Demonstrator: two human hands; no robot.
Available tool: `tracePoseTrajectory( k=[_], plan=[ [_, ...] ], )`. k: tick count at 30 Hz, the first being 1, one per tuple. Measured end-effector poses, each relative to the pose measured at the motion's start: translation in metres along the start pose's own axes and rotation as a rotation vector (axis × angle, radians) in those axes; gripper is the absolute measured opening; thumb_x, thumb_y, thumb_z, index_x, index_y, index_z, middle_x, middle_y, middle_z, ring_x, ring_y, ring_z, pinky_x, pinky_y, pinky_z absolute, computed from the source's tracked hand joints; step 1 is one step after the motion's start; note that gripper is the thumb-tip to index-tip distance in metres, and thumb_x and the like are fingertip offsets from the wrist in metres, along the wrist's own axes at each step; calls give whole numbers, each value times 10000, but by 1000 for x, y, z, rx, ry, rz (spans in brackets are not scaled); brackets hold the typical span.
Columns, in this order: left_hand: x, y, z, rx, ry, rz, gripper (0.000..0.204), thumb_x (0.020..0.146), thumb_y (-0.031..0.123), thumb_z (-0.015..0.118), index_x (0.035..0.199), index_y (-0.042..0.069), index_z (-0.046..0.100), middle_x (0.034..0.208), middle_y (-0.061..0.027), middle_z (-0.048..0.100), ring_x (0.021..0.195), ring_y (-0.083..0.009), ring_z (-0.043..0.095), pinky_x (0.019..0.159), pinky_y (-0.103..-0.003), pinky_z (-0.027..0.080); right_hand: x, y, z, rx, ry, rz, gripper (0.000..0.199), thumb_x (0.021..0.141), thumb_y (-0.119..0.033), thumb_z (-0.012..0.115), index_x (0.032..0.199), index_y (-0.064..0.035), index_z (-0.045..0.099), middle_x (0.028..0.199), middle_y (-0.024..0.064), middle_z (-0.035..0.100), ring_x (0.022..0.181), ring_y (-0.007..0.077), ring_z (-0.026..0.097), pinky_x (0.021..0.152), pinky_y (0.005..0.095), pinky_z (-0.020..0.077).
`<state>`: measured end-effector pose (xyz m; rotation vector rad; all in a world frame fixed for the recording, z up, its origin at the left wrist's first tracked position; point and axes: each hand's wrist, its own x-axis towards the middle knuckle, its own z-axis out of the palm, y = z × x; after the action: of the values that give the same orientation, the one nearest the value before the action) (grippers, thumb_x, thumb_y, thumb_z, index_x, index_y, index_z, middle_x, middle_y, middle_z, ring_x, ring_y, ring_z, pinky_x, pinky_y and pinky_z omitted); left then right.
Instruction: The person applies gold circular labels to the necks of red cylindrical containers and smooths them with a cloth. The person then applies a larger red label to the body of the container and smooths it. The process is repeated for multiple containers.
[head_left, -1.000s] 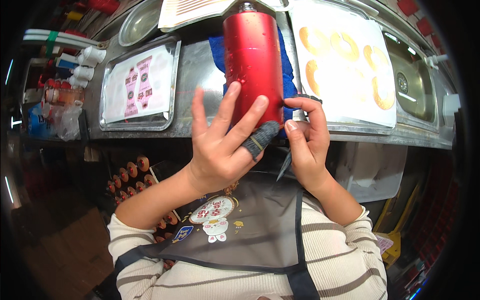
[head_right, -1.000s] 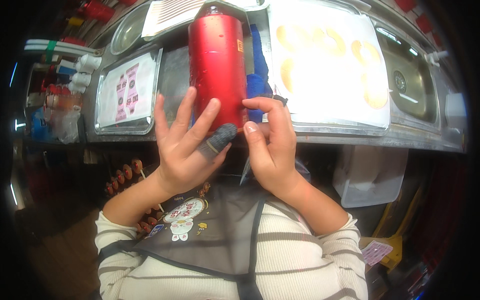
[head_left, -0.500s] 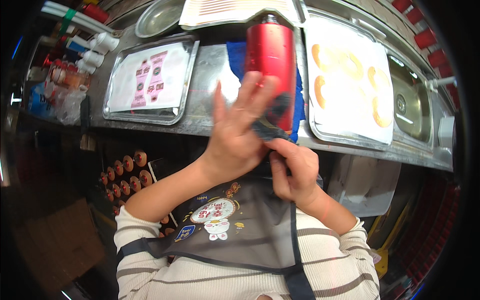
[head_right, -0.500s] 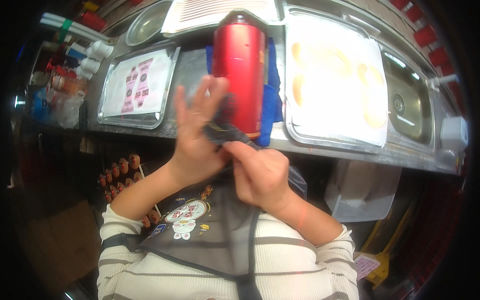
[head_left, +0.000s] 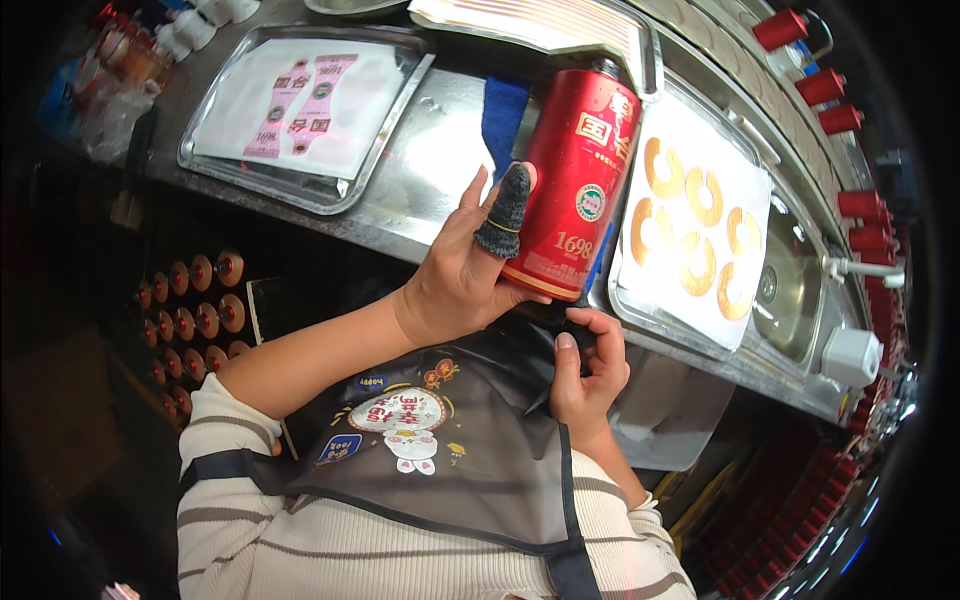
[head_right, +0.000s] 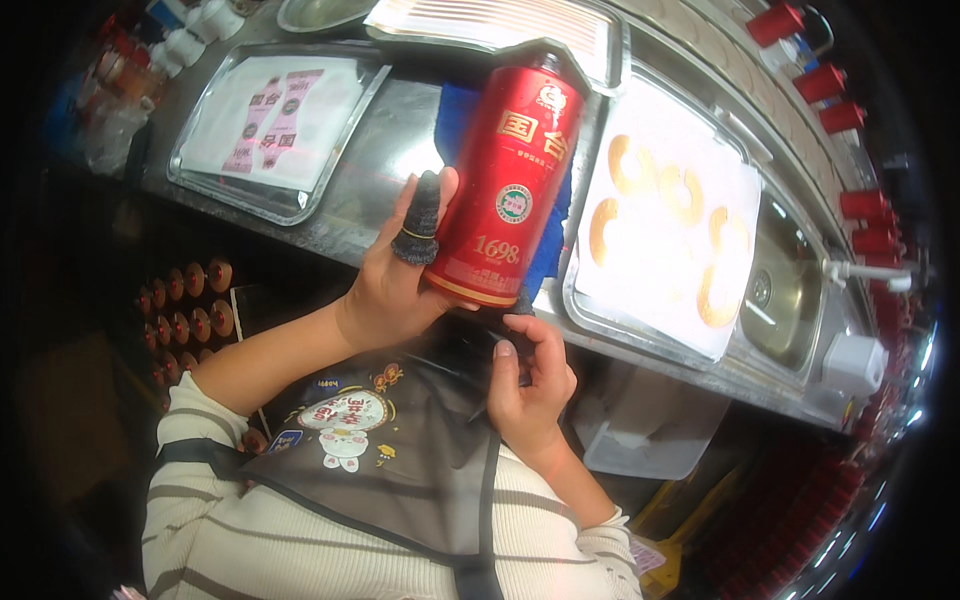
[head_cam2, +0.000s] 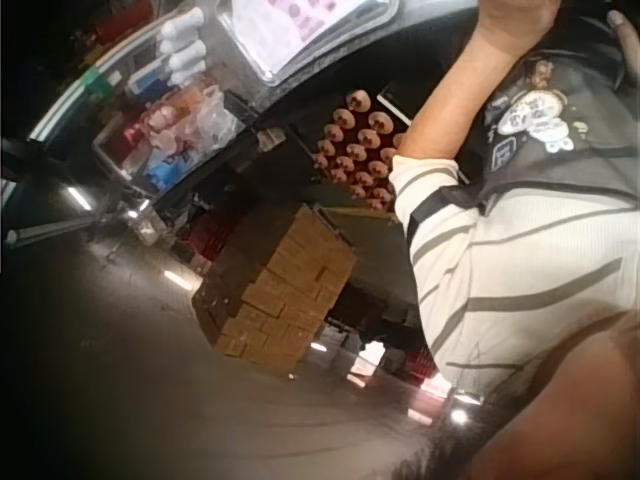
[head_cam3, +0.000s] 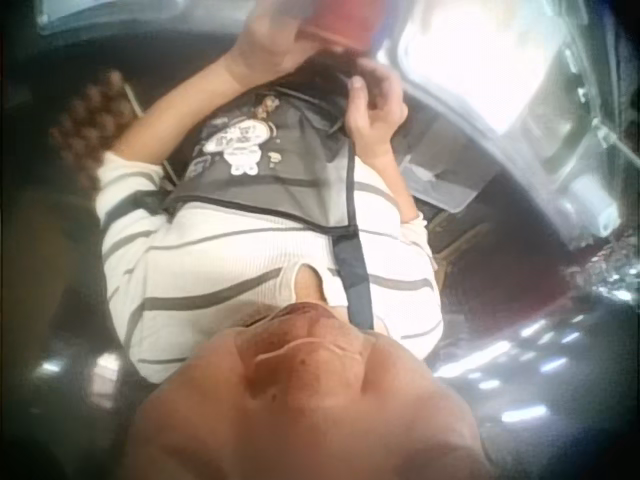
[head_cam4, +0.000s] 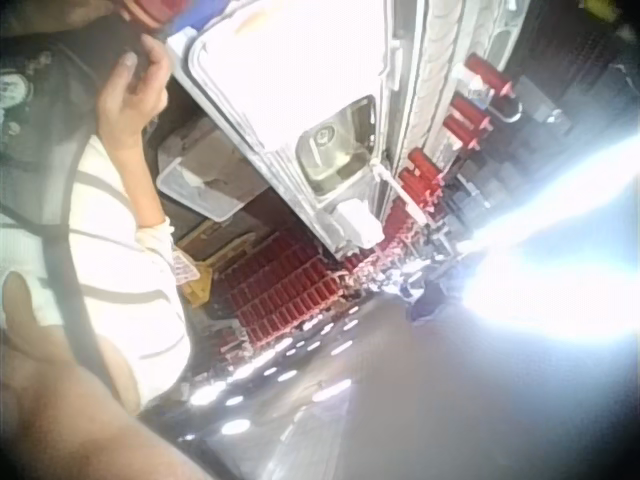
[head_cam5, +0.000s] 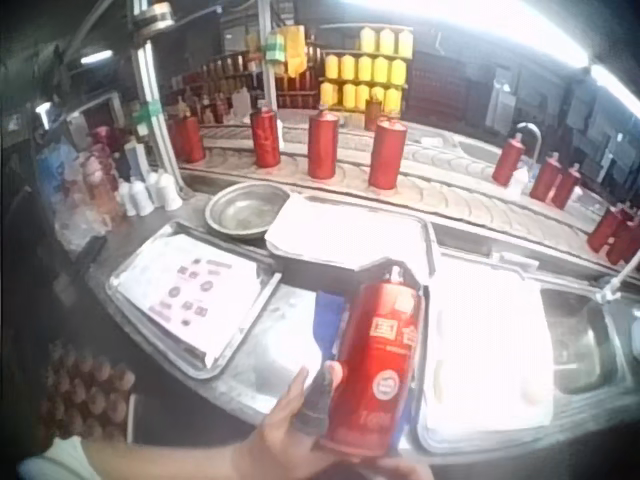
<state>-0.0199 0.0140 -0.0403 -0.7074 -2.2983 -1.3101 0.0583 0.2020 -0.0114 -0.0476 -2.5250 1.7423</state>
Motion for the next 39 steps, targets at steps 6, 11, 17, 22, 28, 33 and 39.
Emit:
tracePoseTrajectory(
  k=[6,11,17,22,28,33,39],
  plan=[
    [-7,-9,1,-88,-30,-62,943,826,165,828,1553,-59,271,1560,-274,380,1413,-431,433,1140,-437,392,4,-1,-5,-98,-3,3,218,917,32,599,1136,39,610,791,-24,580,615,-3,469,572,155,350],
    [-4,2,4,-236,1,-190,843,774,222,842,1462,-33,425,1509,-304,417,1331,-544,451,1141,-553,368,4,-8,-1,-196,90,-431,205,830,25,677,1034,11,696,864,94,711,549,147,585,525,263,462],
    [-4,-9,12,-99,5,-26,849,796,238,802,1494,-19,392,1550,-319,347,1382,-539,395,1168,-588,321,27,-36,-1,-543,-86,-668,285,763,13,702,1045,-25,699,723,86,658,494,238,573,493,348,428],
    [-22,-22,2,39,-75,-23,845,807,334,749,1469,-58,399,1604,-336,226,1372,-547,376,1136,-582,311,46,-65,27,-322,-463,-566,185,822,33,661,998,-23,659,797,126,690,627,318,664,577,320,510],
    [40,-10,-43,-267,431,-206,336,901,190,700,1151,-30,650,968,-200,710,904,-321,713,796,-387,548,45,-11,-39,16,72,-220,418,848,-21,675,1257,25,601,1130,154,665,981,214,645,880,358,487],
    [166,-41,10,3,430,-245,311,939,298,613,787,29,583,838,-223,669,832,-428,655,764,-506,509,59,15,-25,-175,-177,-247,826,871,-185,747,1564,-19,330,1446,183,495,1284,282,503,1083,395,395],
    [181,-44,26,-57,-192,-516,604,970,477,492,1170,-86,582,1072,-304,687,1034,-462,661,941,-501,499,86,44,-9,-290,-133,-405,1055,687,4,790,1597,-18,257,1600,227,346,1450,361,376,1188,432,306]
  ],
)
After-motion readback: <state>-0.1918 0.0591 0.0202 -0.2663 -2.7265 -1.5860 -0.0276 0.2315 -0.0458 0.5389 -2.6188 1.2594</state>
